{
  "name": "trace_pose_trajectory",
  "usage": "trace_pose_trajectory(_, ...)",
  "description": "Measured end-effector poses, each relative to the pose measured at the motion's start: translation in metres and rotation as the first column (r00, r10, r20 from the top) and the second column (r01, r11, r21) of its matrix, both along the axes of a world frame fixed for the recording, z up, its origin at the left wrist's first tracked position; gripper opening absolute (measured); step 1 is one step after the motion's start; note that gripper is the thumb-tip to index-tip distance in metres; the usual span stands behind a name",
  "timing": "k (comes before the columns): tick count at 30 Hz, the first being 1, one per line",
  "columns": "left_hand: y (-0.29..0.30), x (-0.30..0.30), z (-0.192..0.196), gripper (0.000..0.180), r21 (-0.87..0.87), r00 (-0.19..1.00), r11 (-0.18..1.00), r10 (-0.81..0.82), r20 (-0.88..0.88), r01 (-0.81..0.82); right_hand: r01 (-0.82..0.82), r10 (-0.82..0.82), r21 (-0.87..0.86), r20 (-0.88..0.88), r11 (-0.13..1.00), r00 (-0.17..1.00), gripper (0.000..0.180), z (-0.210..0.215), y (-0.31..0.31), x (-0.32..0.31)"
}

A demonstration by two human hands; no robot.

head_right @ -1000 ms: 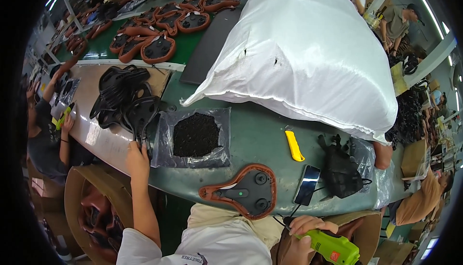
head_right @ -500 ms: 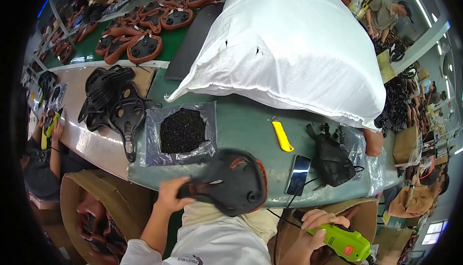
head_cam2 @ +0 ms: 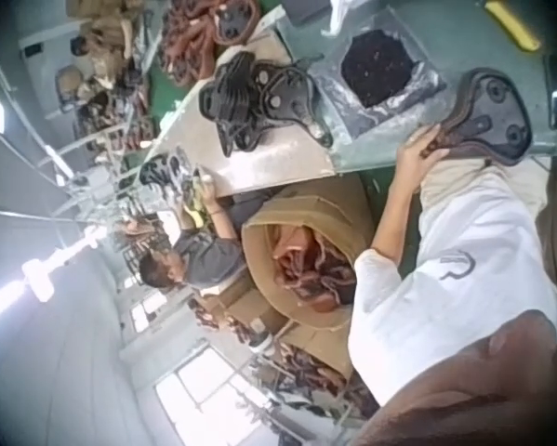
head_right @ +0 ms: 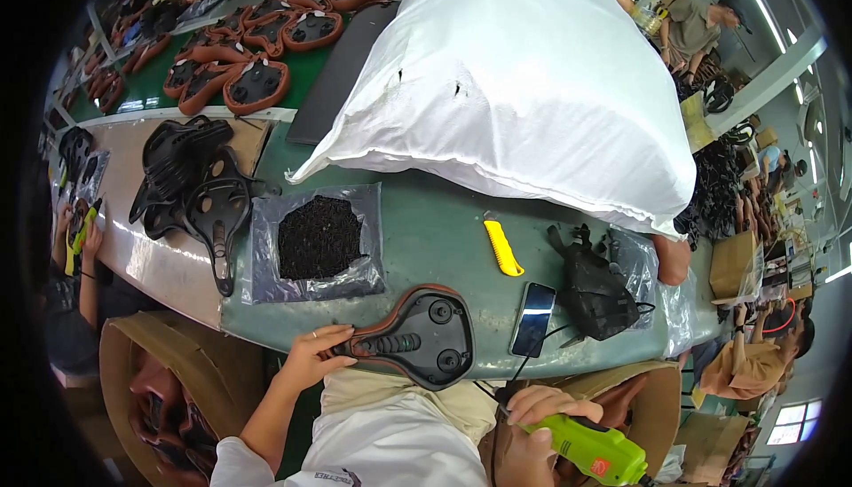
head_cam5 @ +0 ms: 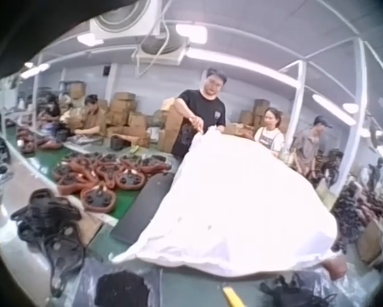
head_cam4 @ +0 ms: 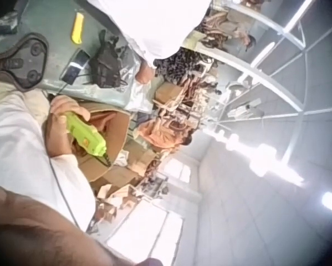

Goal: The worker is assembling bicycle saddles by attaching the base to the seat and securing it with screws using an electric screwdriver.

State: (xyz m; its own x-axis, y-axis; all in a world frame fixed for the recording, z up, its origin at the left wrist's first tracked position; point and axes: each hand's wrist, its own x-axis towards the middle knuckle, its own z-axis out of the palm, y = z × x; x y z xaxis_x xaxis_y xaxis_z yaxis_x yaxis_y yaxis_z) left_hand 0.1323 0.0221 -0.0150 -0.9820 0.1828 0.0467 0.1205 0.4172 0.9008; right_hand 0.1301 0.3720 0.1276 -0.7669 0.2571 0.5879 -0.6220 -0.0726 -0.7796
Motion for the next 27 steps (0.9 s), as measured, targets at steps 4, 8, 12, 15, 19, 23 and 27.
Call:
trace_pose_trajectory(4, 0.025, 0.000, -0.010, 0.051, 0.212, 0.997, 0.975, 0.060, 0.050, -0.069, -0.079, 0.083, -0.081, 0.037, 0.994, 0.996, 0.051, 0.000, -0.037, -0.002)
trace_pose_trajectory(8, 0.063, -0.014, -0.015, 0.052, 0.165, 0.998, 0.985, 0.050, -0.044, -0.042, -0.303, 0.310, -0.079, 0.102, 0.950, 0.945, 0.048, -0.006, -0.071, -0.014)
trace_pose_trajectory(12, 0.069, -0.023, -0.013, 0.051, 0.225, 0.997, 0.974, 0.043, -0.059, -0.028, -0.442, 0.446, -0.104, 0.009, 0.891, 0.895, 0.051, -0.054, -0.093, -0.035)
trace_pose_trajectory(15, 0.067, -0.021, -0.006, 0.050, 0.245, 0.997, 0.969, 0.023, 0.069, -0.039, -0.450, 0.456, -0.094, 0.057, 0.888, 0.888, 0.051, -0.068, -0.104, -0.039)
trace_pose_trajectory(19, 0.066, -0.019, -0.012, 0.053, 0.236, 0.999, 0.972, 0.001, 0.050, -0.013, -0.459, 0.461, -0.046, 0.098, 0.887, 0.882, 0.052, -0.079, -0.109, -0.042)
trace_pose_trajectory(23, 0.067, -0.016, -0.015, 0.056, 0.219, 1.000, 0.976, 0.000, 0.028, -0.006, -0.555, 0.554, 0.064, 0.036, 0.829, 0.832, 0.056, -0.084, -0.115, -0.050)
trace_pose_trajectory(27, 0.067, -0.017, -0.019, 0.055, 0.180, 0.997, 0.984, 0.029, -0.068, -0.016, -0.681, 0.688, 0.264, 0.079, 0.683, 0.721, 0.046, -0.059, -0.130, -0.065)
